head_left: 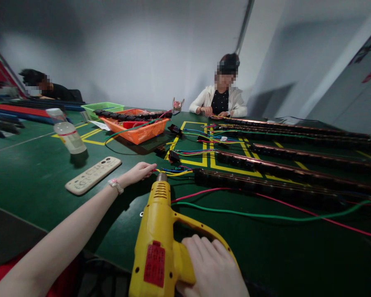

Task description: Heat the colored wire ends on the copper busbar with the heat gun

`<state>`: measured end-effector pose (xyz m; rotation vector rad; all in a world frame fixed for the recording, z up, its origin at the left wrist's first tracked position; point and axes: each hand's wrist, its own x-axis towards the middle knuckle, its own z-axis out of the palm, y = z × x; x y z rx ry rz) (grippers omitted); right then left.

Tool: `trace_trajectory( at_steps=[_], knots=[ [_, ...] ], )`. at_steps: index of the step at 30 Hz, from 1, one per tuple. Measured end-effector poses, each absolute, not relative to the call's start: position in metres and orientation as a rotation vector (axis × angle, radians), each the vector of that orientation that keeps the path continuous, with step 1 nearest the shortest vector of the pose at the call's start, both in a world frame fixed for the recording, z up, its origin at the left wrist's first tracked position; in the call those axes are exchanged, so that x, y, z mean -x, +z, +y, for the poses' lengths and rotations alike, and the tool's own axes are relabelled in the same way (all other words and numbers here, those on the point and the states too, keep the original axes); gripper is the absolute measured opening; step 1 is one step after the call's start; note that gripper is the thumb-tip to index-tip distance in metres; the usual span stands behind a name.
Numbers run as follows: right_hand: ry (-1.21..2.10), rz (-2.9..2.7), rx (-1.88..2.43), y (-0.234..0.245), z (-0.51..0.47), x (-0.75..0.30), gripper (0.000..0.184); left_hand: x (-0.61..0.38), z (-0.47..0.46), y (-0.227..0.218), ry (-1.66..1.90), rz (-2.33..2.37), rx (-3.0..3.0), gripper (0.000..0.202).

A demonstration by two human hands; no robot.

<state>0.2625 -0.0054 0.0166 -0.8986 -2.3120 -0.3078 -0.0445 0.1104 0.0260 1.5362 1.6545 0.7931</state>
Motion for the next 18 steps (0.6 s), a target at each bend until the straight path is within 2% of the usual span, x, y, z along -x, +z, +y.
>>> trace_trajectory(
  at_steps=[4,7,9,13,18],
  knots=[
    [-0.257,-2.319,0.938,0.016,0.000,-0.283,0.048,0.045,0.111,0.025,0.783,1.666,-1.532,0.062],
    [-0.213,-2.312,0.961,0.014,0.003,-0.297,0.025,0.043,0.108,0.028,0.793,1.671,-1.540,0.062],
    [-0.215,-2.294,0.965,0.014,0.005,-0.306,0.018,0.042,0.107,0.030,0.790,1.672,-1.543,0.062],
    [-0.238,-2.326,1.027,0.018,0.009,-0.323,0.019,0.042,0.108,0.029,0.773,1.666,-1.550,0.063],
    [-0.268,-2.423,1.101,0.022,0.012,-0.343,0.040,0.043,0.111,0.027,0.745,1.680,-1.546,0.066]
  ],
)
